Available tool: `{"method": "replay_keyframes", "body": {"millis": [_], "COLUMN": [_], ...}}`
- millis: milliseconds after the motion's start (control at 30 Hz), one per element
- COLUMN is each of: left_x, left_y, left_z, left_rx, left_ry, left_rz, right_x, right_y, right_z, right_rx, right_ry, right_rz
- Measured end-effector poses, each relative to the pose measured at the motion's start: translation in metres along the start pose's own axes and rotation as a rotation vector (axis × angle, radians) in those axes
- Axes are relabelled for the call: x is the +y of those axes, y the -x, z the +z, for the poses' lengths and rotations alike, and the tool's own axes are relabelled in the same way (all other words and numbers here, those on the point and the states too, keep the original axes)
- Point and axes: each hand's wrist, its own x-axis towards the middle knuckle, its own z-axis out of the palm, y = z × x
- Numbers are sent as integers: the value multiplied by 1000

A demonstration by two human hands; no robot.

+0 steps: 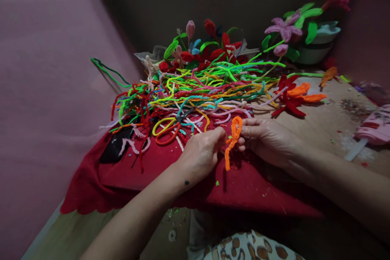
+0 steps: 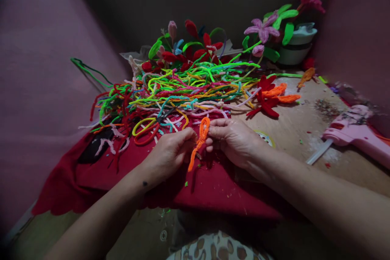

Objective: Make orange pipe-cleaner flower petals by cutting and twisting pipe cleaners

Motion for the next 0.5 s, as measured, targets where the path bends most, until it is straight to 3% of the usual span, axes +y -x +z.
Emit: {"method": "replay_keyframes", "body": {"millis": [267, 500], "left_x": [-5, 0], "left_y": [0, 1], "left_z": [3, -3], "left_rx": [78, 92], "left_ry": [-13, 177], "left_rz": [-18, -76], "right_x": [2, 6], "right_y": [5, 9], "right_z": [3, 7], "right_rx": [-83, 33], "right_ry": [49, 244], "right_rz": [-63, -101]}}
